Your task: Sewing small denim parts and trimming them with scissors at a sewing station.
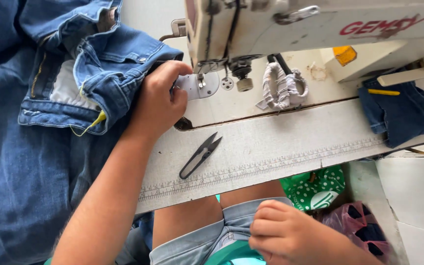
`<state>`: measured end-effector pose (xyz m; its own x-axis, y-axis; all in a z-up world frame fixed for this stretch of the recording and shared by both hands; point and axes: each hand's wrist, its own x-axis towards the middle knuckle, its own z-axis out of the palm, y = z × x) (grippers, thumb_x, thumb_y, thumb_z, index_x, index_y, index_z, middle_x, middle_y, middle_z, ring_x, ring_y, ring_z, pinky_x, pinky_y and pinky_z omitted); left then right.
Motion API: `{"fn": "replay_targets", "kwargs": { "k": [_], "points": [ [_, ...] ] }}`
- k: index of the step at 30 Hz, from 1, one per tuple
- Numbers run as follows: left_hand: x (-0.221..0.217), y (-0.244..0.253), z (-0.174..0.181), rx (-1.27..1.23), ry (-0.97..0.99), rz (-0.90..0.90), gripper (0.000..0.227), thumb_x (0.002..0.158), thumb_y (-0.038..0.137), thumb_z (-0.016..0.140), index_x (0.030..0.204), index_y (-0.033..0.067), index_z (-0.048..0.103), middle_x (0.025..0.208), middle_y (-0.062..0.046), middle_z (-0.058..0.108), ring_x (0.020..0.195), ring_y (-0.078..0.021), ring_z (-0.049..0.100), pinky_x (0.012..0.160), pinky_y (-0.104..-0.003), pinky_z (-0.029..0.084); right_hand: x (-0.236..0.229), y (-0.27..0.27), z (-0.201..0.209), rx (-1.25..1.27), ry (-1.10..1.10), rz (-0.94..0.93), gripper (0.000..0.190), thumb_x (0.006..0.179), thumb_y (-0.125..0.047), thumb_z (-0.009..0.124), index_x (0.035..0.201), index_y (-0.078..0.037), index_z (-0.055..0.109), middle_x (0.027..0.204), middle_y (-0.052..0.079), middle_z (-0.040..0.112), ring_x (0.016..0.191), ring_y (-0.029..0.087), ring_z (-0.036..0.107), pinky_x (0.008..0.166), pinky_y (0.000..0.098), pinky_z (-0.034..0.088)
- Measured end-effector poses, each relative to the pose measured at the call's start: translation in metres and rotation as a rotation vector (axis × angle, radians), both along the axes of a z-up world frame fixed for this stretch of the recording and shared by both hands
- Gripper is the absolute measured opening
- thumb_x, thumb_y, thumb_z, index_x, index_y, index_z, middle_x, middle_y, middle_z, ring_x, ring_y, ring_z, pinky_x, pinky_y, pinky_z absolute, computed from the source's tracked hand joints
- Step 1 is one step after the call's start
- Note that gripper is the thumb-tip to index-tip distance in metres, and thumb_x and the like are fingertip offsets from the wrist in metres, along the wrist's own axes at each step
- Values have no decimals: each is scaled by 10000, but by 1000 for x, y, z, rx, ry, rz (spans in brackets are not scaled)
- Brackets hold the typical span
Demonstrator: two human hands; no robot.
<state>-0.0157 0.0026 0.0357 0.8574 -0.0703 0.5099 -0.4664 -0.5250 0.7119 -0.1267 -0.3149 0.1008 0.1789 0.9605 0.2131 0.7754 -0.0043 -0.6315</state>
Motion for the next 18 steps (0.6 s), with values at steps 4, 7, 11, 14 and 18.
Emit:
{"fn": "replay_targets", "kwargs": {
  "k": [4, 7, 11, 14, 18],
  "points": [
    [-2, -12, -2, 7, -87, -1, 110, 853, -20, 672, 875, 10, 568, 974, -137, 548, 891, -286, 574, 834, -370, 475, -12, 3, -11, 43, 1, 88, 310, 1130, -87, 399, 886, -2, 570, 855, 76, 447, 786, 259, 498, 837, 409, 475],
    [1, -21, -15, 71, -7, 152, 236, 852, 173, 841, 764, 61, 653, 935, -57, 532, 863, -221, 565, 806, -345, 480, -24, 6, -26, 90, -6, 83, 294, 1121, -35, 490, 835, -22, 553, 860, 86, 467, 800, 273, 538, 850, 400, 480],
    [4, -34, -20, 30, 101, 253, 171, 780, 165, 863, 692, 114, 726, 889, -10, 562, 821, -172, 584, 773, -318, 485, -28, 3, -49, -2, 26, 189, 371, 1161, -85, 314, 886, -47, 559, 891, 84, 430, 804, 282, 496, 901, 408, 448],
    [6, -35, -26, 64, 158, 290, 146, 774, 138, 831, 673, 109, 730, 883, 2, 579, 841, -186, 587, 781, -327, 472, -20, 1, -48, -40, 65, 199, 299, 1154, -75, 392, 933, -55, 593, 896, 80, 433, 778, 277, 470, 868, 406, 419],
    [10, -31, -30, 64, 122, 277, 153, 785, 90, 817, 689, 84, 699, 851, -19, 557, 783, -190, 563, 729, -330, 466, 16, -51, 2, -152, 340, -218, 243, 895, -150, 604, 1091, -135, 747, 1144, 55, 630, 1052, 238, 594, 970, 392, 448]
  ]
}}
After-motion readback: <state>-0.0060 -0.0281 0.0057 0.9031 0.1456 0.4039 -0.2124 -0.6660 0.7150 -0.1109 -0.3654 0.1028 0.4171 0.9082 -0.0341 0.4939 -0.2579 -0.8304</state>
